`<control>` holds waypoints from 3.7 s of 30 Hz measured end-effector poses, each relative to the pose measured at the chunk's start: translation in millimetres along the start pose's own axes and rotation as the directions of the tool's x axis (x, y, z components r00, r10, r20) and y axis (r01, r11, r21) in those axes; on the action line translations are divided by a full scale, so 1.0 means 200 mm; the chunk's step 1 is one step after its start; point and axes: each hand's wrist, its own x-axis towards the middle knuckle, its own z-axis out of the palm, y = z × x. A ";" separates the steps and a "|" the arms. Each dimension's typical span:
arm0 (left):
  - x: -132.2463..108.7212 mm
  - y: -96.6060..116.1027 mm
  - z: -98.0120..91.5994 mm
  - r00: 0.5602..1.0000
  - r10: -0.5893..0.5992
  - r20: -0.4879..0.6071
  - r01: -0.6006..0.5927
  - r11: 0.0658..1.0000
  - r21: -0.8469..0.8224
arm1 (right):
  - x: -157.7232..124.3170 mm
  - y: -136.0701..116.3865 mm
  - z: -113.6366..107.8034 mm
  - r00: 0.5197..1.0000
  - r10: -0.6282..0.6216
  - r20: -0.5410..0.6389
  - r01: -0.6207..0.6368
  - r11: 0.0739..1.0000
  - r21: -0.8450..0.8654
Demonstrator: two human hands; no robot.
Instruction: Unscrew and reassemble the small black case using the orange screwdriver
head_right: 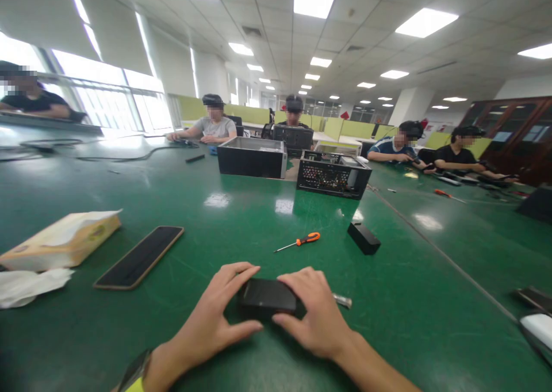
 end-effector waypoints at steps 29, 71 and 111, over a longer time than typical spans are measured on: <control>0.02 0.02 0.01 0.974 -0.145 0.174 0.193 0.933 -0.304 | 0.28 0.59 -0.35 0.926 0.338 0.170 -0.368 0.908 0.202; 0.03 0.01 -0.01 0.990 -0.044 0.132 0.072 0.974 -0.214 | 0.24 -0.12 -0.64 0.988 -0.032 0.153 0.043 0.997 -0.067; 0.02 0.00 -0.01 0.986 -0.057 0.153 0.082 0.983 -0.163 | 0.27 -0.17 -0.46 0.998 -0.020 -0.062 0.020 1.000 -0.003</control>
